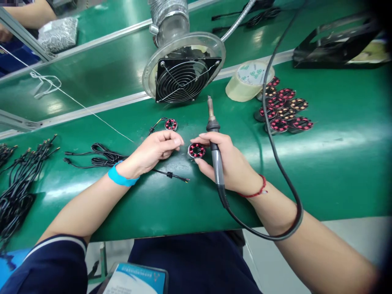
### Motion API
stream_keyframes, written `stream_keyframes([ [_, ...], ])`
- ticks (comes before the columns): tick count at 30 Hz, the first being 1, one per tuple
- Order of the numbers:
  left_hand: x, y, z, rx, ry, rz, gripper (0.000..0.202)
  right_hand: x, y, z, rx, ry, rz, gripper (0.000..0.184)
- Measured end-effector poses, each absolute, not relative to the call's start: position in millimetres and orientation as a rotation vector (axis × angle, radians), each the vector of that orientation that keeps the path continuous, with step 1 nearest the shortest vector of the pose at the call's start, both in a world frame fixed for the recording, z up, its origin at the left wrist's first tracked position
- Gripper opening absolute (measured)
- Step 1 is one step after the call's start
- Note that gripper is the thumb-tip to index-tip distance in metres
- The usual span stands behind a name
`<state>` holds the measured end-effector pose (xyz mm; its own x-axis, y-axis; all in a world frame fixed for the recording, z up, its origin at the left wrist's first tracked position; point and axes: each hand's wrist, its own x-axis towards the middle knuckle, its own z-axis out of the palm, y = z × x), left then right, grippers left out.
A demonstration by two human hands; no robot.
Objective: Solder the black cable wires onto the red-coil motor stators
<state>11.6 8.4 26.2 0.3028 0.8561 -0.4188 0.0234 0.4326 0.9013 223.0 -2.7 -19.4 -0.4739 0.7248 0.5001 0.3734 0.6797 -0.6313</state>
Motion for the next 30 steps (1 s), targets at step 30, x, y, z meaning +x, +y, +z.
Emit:
stream_keyframes([
  [30, 2.9, 4.5, 41.0, 1.833, 1.246, 0.141, 0.018, 230.7, 2.8, -16.7, -1.03, -2.07, 0.787, 0.058],
])
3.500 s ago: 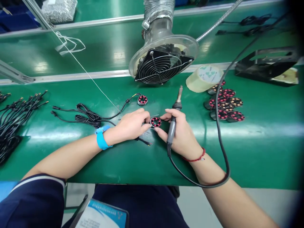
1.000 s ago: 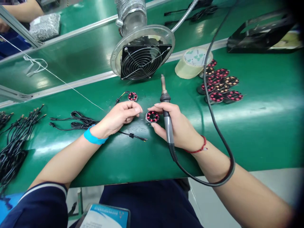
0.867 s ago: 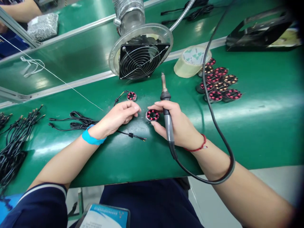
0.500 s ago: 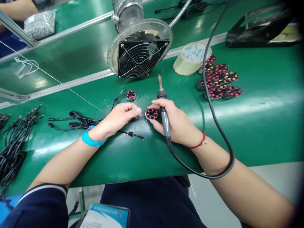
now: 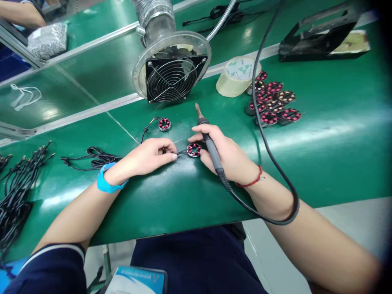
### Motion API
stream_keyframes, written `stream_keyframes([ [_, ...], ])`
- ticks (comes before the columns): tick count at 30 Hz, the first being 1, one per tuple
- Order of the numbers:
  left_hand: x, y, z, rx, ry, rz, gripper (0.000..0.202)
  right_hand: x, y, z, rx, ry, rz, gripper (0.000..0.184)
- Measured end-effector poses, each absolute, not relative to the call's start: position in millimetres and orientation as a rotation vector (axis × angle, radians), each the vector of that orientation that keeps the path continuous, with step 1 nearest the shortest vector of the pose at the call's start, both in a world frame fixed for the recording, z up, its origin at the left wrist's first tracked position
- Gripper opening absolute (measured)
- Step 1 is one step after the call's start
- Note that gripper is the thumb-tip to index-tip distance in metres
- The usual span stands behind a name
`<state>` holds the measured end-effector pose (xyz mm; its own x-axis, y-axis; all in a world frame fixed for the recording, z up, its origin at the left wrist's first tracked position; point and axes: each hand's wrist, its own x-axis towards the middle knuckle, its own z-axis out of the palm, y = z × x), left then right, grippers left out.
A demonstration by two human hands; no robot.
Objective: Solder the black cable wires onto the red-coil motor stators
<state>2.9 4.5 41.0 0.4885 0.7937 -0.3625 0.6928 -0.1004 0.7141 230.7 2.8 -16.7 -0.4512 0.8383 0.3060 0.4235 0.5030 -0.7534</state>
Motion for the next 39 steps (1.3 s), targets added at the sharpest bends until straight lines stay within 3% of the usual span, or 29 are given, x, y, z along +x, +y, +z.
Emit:
stream_keyframes([
  [5, 4.0, 4.9, 43.5, 1.461, 1.222, 0.348, 0.022, 216.2, -2.3, -17.4, -0.905, -1.676, 0.956, 0.043],
  [14, 7.3, 1.6, 42.8, 1.521, 1.124, 0.341, 0.027, 207.7, -2.1, -15.6, -0.766, -1.404, 1.21, 0.043],
  [20, 14.8, -2.3, 35.5, 1.74, 1.14, 0.389, 0.047, 206.4, -4.9, -15.6, -0.761, -1.444, 1.208, 0.046],
  [31, 19.3, -4.9, 34.1, 1.78, 1.123, 0.361, 0.04, 207.8, -7.4, -12.9, -0.743, -1.566, 1.088, 0.047],
  [39, 26.8, -7.6, 36.7, 1.234, 1.108, 0.45, 0.018, 208.2, -9.2, -12.8, -0.724, -1.635, 1.064, 0.042],
])
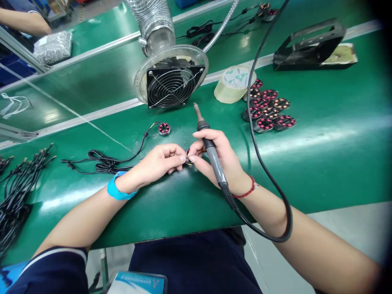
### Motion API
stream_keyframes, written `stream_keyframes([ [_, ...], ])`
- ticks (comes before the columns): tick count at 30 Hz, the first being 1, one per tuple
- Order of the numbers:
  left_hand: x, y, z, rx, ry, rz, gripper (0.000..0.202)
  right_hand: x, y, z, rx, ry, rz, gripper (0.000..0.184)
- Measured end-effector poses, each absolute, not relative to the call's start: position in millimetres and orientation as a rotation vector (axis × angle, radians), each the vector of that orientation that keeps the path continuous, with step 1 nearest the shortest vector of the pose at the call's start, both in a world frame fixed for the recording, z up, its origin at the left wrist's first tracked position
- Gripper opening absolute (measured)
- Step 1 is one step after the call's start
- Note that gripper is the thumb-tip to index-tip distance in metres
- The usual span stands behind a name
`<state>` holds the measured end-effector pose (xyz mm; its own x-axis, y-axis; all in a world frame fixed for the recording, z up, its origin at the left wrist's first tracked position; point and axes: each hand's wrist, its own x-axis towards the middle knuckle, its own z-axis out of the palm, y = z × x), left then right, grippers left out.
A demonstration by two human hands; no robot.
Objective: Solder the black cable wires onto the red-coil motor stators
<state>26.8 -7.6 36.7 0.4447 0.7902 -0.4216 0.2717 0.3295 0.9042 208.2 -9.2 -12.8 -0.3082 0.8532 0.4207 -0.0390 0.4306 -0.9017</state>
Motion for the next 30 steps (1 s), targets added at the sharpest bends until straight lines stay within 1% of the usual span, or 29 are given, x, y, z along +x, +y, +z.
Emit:
stream_keyframes([
  [2, 27.2, -5.3, 32.3, 1.254, 1.174, 0.496, 0.014, 210.2, -8.6, -12.7, -0.798, -1.663, 1.06, 0.042],
  [6, 26.0, 0.6, 19.3, 1.302, 1.312, 0.528, 0.01, 222.1, -9.2, -4.0, -1.043, -1.711, 1.003, 0.034],
  [11, 25.6, 1.3, 12.5, 1.344, 1.344, 0.542, 0.011, 232.4, -23.7, 7.5, -1.163, -1.674, 0.648, 0.029],
  [13, 25.6, 1.0, 12.8, 1.358, 1.355, 0.538, 0.012, 230.7, -32.3, 5.2, -1.168, -1.615, 0.582, 0.027],
  [16, 25.6, 1.3, 14.0, 1.364, 1.358, 0.525, 0.011, 227.2, -42.7, -2.7, -1.155, -1.527, 0.571, 0.026],
  [20, 26.4, 1.8, 15.3, 1.362, 1.358, 0.524, 0.011, 229.7, -47.8, -12.1, -1.188, -1.529, 0.574, 0.012],
  [30, 25.1, 1.8, 12.8, 1.411, 1.351, 0.516, 0.012, 232.7, -49.4, -15.9, -1.271, -1.514, 0.626, 0.016],
])
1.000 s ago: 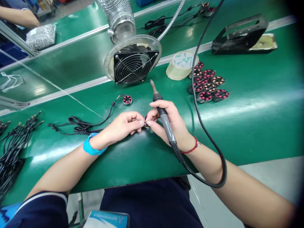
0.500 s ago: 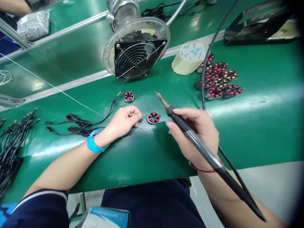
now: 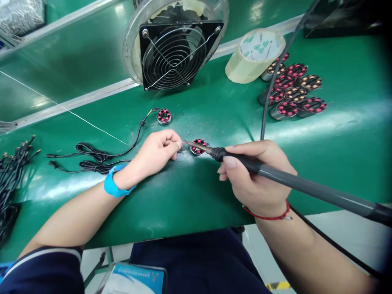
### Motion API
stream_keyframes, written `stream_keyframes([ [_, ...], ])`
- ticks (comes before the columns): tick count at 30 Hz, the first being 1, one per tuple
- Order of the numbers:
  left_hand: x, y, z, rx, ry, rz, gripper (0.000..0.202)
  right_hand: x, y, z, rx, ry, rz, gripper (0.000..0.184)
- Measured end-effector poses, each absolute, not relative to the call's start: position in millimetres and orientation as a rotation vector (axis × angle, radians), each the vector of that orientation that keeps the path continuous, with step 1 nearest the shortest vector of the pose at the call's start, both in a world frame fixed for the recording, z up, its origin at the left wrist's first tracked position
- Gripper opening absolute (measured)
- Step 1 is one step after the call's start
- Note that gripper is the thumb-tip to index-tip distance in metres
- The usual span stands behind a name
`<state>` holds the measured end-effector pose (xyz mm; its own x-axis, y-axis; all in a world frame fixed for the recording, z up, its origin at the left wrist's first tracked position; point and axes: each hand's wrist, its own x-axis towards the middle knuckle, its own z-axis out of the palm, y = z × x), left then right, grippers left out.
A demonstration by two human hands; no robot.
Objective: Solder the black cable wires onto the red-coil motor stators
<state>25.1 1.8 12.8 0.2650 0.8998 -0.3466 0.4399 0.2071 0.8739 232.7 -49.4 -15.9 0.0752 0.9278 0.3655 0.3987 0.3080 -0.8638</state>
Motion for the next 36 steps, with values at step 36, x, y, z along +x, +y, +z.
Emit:
stream_keyframes([
  [36, 26.9, 4.6, 14.8, 1.384, 1.351, 0.518, 0.012, 231.0, -47.6, -18.7, -1.246, -1.497, 0.564, 0.019],
])
